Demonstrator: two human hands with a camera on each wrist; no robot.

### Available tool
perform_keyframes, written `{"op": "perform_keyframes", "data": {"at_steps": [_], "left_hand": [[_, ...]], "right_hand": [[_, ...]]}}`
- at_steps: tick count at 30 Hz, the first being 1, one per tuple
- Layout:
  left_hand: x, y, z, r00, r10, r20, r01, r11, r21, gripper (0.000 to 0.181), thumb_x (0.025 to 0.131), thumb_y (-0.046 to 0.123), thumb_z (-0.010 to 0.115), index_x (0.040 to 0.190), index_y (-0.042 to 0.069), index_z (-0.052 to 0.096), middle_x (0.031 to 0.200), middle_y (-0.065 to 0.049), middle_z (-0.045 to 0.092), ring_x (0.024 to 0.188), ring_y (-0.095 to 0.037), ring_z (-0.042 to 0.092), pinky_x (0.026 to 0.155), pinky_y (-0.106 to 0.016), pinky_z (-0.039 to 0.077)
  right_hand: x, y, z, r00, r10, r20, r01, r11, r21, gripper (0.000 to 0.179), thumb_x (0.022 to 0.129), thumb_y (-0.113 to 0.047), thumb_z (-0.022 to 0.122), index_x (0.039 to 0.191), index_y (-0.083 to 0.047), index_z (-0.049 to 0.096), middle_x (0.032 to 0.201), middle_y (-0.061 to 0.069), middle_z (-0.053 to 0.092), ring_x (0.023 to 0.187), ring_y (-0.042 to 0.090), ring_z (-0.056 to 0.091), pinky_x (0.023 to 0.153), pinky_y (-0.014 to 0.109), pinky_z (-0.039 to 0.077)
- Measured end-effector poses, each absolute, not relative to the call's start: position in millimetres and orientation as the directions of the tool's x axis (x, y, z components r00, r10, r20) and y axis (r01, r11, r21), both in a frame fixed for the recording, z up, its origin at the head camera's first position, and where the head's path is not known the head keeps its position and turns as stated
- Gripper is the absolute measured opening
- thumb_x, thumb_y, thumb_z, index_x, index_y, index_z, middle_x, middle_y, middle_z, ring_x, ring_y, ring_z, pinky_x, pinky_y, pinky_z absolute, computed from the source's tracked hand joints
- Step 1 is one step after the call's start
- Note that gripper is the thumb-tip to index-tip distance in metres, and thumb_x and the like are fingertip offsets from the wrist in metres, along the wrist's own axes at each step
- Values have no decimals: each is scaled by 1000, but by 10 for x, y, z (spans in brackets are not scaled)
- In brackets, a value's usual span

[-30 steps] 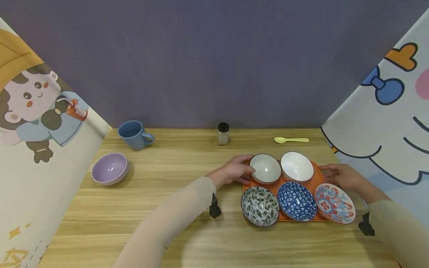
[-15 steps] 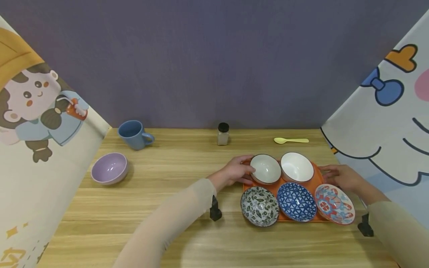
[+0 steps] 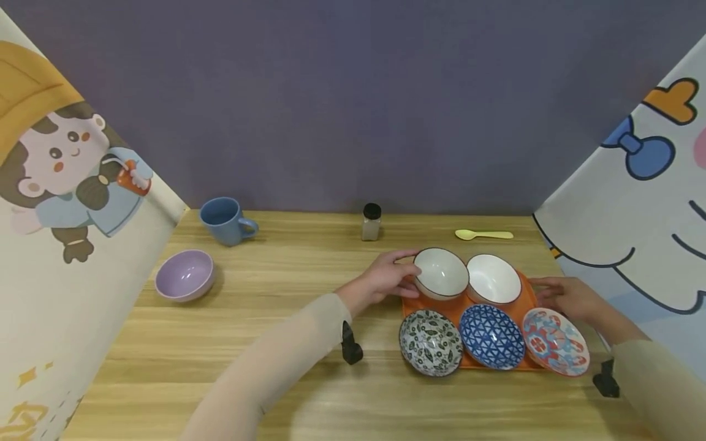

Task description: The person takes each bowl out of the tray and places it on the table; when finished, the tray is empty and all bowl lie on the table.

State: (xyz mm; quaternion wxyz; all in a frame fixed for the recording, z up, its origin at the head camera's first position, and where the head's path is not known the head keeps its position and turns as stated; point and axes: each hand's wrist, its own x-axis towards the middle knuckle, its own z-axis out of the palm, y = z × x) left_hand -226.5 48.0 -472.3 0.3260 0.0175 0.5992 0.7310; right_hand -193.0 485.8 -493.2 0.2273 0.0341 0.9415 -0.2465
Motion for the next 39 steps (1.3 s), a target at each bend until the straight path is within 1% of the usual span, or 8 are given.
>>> {"op": "perform_keyframes", "data": {"at_steps": [4,10,14,20,26,32,36,39], "left_hand": [[-2251,384,-4640,-797,496,-345,-445,-96,890,55,97,10,68,148,26,56,104,-19,71,74,-27,72,77,-43,67],[-2154,170,-4558,-816,467,-341,-442,-122,889,54,98,9,67,148,25,56,120,-20,67,81,-32,74,79,-45,66],[-2071,-25,-4518,-830,439,-343,-434,-124,892,55,97,8,66,149,25,55,129,-23,62,82,-32,74,80,-45,66],[-1985,-414,-4523,-853,397,-340,-425,-147,893,57,98,7,63,152,23,52,137,-28,56,83,-29,74,84,-48,65],[-1913,-863,-4536,-885,309,-349,-418,-191,888,57,99,7,62,153,19,50,137,-29,54,85,-29,72,87,-48,64],[-1848,-1236,-4547,-920,193,-341,-379,-223,898,56,101,10,62,155,20,47,139,-28,53,88,-29,73,86,-46,65],[-1800,-1434,-4570,-937,111,-333,-350,-246,904,57,103,13,61,157,20,44,148,-28,45,88,-29,74,85,-44,65],[-1770,-1568,-4613,-942,59,-331,-335,-255,907,57,104,13,60,157,20,43,152,-25,39,88,-28,74,85,-43,65]], "right_hand": [[-1882,4869,-4900,-905,-76,-419,129,889,-440,61,96,-13,65,150,4,44,121,34,65,104,46,66,77,49,64],[-1814,4910,-4892,-907,-94,-410,108,890,-443,59,97,-19,66,147,8,45,120,32,66,104,46,66,78,53,63],[-1786,4955,-4930,-901,-89,-425,133,876,-464,61,99,-23,66,147,7,45,123,33,64,106,44,66,78,49,64],[-1764,4962,-4996,-892,-91,-443,174,835,-522,59,100,-16,63,150,5,42,124,31,65,105,37,67,78,43,64],[-1776,4934,-5035,-889,-96,-448,190,812,-552,59,100,-13,62,152,4,41,127,31,64,108,37,67,81,43,63],[-1810,4945,-5015,-894,-98,-437,180,815,-551,58,99,-12,61,152,5,42,127,30,64,109,38,66,82,44,63],[-1831,4945,-4994,-901,-104,-420,163,818,-552,58,99,-11,62,151,6,43,126,30,65,109,39,66,82,45,63],[-1830,4936,-4994,-902,-103,-420,165,816,-554,58,99,-12,62,151,6,42,126,30,65,109,39,66,81,44,63]]}}
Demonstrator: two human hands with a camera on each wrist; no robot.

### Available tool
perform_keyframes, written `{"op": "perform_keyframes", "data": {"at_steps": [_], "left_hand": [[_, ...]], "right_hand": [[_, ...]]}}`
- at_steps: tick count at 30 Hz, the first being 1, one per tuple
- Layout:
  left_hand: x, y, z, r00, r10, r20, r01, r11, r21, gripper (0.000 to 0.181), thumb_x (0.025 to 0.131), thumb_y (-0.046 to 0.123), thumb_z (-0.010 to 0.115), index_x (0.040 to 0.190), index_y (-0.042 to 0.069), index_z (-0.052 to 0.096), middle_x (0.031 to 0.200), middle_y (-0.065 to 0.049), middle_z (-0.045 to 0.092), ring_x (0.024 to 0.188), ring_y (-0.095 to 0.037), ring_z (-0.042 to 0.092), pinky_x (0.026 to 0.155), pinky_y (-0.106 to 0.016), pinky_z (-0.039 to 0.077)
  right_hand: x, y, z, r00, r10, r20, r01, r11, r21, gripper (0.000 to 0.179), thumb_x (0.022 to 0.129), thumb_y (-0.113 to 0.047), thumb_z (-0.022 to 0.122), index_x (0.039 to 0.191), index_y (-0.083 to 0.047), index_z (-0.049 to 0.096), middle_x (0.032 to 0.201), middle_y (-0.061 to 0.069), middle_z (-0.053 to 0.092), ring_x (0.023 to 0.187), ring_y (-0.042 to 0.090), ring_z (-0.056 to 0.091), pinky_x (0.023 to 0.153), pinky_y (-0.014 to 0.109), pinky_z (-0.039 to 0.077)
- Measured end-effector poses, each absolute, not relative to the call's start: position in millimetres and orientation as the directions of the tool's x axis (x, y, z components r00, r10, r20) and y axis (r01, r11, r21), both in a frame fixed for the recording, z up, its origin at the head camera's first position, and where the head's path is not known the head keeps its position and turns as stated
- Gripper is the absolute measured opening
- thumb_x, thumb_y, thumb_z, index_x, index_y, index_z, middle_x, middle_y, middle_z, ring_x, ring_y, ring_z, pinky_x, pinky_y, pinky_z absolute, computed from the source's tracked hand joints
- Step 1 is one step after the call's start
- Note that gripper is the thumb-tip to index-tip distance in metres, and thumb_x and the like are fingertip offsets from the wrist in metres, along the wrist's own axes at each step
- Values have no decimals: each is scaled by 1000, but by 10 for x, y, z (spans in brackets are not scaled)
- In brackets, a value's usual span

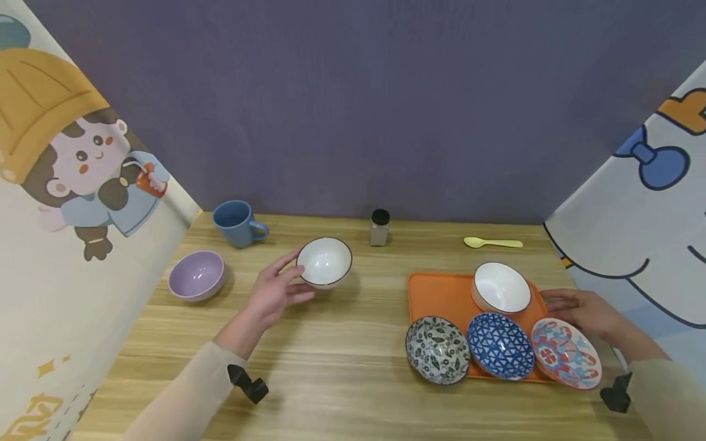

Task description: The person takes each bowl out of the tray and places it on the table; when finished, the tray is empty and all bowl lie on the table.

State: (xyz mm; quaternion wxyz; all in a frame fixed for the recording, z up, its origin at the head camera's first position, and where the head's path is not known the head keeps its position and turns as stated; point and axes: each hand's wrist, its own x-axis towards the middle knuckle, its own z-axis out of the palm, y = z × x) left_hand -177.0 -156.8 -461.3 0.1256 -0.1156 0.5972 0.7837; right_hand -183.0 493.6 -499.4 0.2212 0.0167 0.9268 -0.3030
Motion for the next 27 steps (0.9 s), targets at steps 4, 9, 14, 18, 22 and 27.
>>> {"op": "perform_keyframes", "data": {"at_steps": [4,9,14,18,22,27], "left_hand": [[-1736,-1741,-4696,-942,9,-334,-324,-267,908,57,105,12,56,159,20,40,152,-26,36,87,-26,74,86,-42,65],[-1687,-1970,-4789,-933,-34,-359,-334,-293,896,57,107,12,52,161,21,35,152,-26,36,87,-23,74,88,-40,65],[-1628,-2156,-4836,-921,-72,-383,-345,-311,886,60,107,12,53,163,22,31,156,-26,31,89,-23,74,92,-40,63],[-1588,-2236,-4854,-917,-98,-386,-339,-320,885,62,107,12,53,164,22,29,157,-26,30,89,-22,74,94,-40,62],[-1586,-2260,-4881,-918,-105,-383,-330,-334,883,63,107,11,53,164,22,28,159,-27,27,89,-22,74,95,-40,62],[-1593,-2278,-4915,-916,-119,-383,-324,-345,881,65,107,9,53,164,22,27,163,-27,22,89,-23,74,95,-40,62]], "right_hand": [[-1837,4927,-4973,-900,-103,-425,173,809,-561,59,99,-14,63,150,6,42,125,30,65,108,37,66,78,37,62],[-1830,4911,-4950,-897,-113,-427,175,796,-579,60,99,-16,64,150,8,42,124,29,65,105,34,66,74,32,61],[-1822,4910,-4958,-899,-99,-426,176,810,-560,61,99,-20,65,149,7,43,125,29,66,106,35,67,75,32,60],[-1821,4917,-4952,-897,-93,-431,182,813,-553,62,99,-21,65,150,7,42,126,29,66,108,38,67,76,33,60],[-1820,4914,-4938,-894,-94,-439,189,808,-558,63,100,-22,65,150,7,42,127,29,66,109,38,67,76,33,60],[-1833,4914,-4952,-889,-96,-447,203,793,-574,66,100,-25,66,151,7,40,128,29,66,111,39,67,78,34,60]]}}
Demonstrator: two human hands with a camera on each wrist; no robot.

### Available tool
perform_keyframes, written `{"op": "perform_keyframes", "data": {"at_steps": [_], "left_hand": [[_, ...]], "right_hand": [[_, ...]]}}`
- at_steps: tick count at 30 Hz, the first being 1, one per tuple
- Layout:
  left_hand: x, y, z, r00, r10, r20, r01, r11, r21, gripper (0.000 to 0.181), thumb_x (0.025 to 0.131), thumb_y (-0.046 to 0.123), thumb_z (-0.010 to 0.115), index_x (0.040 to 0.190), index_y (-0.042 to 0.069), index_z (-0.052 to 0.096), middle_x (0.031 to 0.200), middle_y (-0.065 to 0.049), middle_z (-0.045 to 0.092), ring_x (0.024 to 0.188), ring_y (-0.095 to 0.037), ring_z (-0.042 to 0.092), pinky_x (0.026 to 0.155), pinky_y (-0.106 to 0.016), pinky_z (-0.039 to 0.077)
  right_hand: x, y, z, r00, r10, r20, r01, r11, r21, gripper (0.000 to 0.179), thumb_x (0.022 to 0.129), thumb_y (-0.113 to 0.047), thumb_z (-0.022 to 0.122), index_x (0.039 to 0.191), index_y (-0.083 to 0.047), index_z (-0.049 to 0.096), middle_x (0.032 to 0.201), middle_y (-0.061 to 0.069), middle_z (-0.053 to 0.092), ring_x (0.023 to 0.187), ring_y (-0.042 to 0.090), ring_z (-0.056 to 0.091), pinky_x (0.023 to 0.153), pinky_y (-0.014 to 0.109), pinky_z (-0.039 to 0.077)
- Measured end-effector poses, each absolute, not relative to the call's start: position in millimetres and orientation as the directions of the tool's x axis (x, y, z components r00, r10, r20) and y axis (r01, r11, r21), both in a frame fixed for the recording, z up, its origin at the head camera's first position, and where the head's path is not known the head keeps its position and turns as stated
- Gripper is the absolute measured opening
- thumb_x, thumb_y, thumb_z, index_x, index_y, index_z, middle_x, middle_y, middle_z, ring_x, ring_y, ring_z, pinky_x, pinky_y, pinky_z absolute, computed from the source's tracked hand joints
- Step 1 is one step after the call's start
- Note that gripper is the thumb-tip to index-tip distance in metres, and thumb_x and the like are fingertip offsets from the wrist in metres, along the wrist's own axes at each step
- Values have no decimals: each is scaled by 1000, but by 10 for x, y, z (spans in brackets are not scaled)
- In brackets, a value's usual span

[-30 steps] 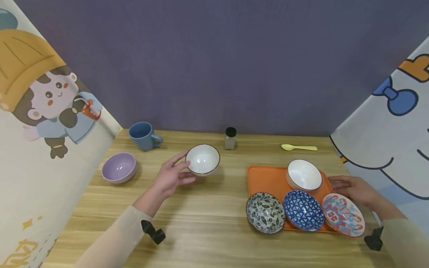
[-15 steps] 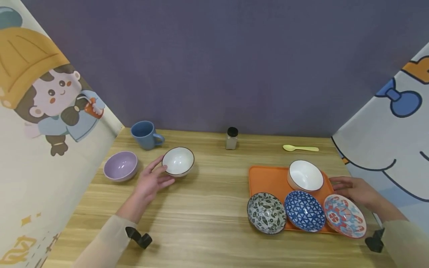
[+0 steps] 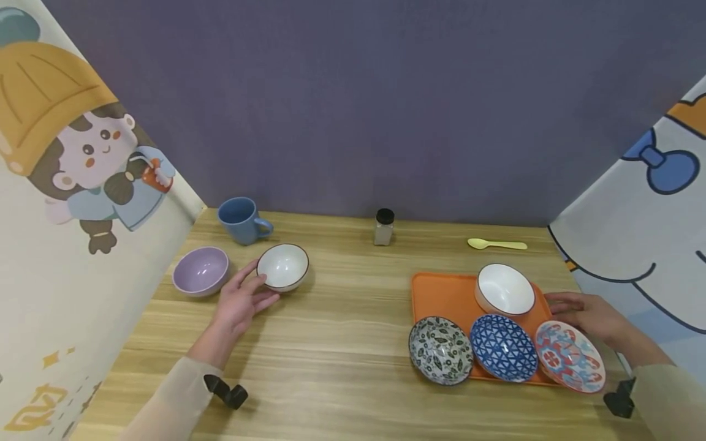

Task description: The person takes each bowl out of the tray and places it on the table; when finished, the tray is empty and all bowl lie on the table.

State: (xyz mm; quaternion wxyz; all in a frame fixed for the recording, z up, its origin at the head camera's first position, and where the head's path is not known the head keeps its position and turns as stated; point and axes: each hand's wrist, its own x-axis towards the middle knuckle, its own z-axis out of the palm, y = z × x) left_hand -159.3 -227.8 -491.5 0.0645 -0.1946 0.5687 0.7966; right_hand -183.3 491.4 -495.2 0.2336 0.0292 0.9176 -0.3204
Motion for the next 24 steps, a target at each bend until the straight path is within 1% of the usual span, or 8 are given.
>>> {"op": "perform_keyframes", "data": {"at_steps": [4,10,14,18,24], "left_hand": [[-1598,-2303,-4926,-904,-153,-399,-326,-357,876,65,107,8,52,164,24,27,162,-27,23,87,-21,74,95,-39,62],[-1589,-2345,-4955,-896,-177,-408,-326,-362,873,64,106,7,53,163,24,31,161,-28,27,88,-21,75,94,-40,62],[-1570,-2383,-4976,-899,-177,-400,-318,-365,875,65,106,7,52,164,24,28,164,-26,25,89,-21,75,93,-40,62],[-1554,-2408,-4988,-898,-182,-400,-314,-371,874,64,107,8,51,164,25,27,164,-23,25,89,-20,75,93,-39,62],[-1527,-2430,-4995,-906,-177,-386,-320,-313,894,64,109,15,50,165,27,22,161,-21,30,95,-18,74,97,-41,61]], "right_hand": [[-1840,4917,-4971,-891,-98,-442,200,791,-578,66,101,-25,65,152,7,39,129,29,65,112,40,66,78,34,60],[-1844,4930,-4990,-899,-104,-425,170,812,-559,60,101,-19,62,151,6,40,128,30,64,110,40,66,77,33,60],[-1850,4936,-4997,-897,-105,-429,171,814,-555,59,101,-18,61,151,6,41,128,30,64,108,38,66,76,33,60],[-1853,4935,-4996,-894,-107,-435,177,807,-563,59,100,-16,61,151,6,41,127,31,64,107,36,67,76,34,61],[-1855,4939,-4999,-893,-108,-438,177,809,-561,59,99,-15,61,151,5,41,128,31,64,106,35,67,76,33,61]]}}
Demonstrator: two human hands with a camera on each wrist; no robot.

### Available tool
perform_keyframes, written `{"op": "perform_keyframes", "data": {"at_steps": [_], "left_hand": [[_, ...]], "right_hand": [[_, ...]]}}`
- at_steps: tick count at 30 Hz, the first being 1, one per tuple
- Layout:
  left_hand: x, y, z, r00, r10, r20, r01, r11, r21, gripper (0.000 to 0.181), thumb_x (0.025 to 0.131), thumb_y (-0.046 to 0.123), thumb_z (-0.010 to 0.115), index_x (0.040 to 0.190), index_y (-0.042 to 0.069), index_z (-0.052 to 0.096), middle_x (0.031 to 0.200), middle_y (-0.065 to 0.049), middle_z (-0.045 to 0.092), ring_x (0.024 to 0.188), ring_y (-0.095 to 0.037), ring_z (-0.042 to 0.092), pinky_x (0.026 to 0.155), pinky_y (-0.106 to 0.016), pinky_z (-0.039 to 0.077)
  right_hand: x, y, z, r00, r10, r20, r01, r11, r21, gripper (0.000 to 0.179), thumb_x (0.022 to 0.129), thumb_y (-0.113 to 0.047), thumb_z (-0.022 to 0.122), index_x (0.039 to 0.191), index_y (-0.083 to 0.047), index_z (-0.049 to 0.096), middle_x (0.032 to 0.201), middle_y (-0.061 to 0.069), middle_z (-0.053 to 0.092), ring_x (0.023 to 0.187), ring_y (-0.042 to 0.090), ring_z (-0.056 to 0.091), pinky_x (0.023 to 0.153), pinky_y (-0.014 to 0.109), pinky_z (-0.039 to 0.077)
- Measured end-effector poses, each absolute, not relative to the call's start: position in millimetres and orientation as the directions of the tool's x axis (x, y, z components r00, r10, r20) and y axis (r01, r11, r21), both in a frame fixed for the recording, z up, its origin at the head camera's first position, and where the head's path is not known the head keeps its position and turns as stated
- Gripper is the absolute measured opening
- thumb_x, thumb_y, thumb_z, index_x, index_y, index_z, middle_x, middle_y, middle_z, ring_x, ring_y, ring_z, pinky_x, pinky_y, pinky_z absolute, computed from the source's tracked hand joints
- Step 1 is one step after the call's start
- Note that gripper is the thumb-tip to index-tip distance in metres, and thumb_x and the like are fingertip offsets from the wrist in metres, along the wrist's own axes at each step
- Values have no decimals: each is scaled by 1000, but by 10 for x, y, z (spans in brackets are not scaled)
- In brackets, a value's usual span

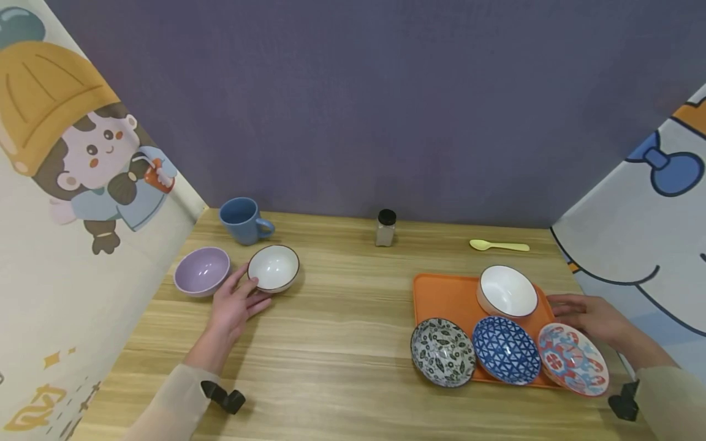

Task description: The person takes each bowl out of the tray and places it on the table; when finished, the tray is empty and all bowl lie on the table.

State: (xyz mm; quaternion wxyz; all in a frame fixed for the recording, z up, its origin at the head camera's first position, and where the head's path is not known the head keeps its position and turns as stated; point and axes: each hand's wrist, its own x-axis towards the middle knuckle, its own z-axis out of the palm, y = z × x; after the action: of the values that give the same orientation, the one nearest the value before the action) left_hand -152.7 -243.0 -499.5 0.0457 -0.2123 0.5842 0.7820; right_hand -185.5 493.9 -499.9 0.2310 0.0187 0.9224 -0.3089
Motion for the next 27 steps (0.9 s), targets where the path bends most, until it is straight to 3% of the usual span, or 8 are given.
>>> {"op": "perform_keyframes", "data": {"at_steps": [11,20,27], "left_hand": [[-1479,-2460,-5056,-914,-162,-372,-320,-276,906,65,109,25,52,165,29,20,167,-18,25,101,-16,74,100,-42,59],[-1440,-2474,-5058,-925,-164,-342,-299,-241,923,67,108,29,52,166,27,18,164,-21,31,106,-16,72,100,-37,59],[-1389,-2488,-5056,-934,-111,-340,-311,-217,925,78,106,26,58,167,21,9,148,-16,49,113,-17,69,106,-40,56]], "right_hand": [[-1837,4924,-4984,-898,-111,-426,155,826,-542,59,101,-19,61,151,5,42,128,31,64,109,41,66,78,42,63],[-1867,4906,-4984,-903,-110,-416,136,844,-519,58,101,-21,62,150,5,44,127,30,65,109,41,66,78,42,63],[-1859,4928,-4995,-900,-109,-422,140,845,-516,60,100,-22,64,150,5,44,127,30,65,110,42,65,80,44,63]]}}
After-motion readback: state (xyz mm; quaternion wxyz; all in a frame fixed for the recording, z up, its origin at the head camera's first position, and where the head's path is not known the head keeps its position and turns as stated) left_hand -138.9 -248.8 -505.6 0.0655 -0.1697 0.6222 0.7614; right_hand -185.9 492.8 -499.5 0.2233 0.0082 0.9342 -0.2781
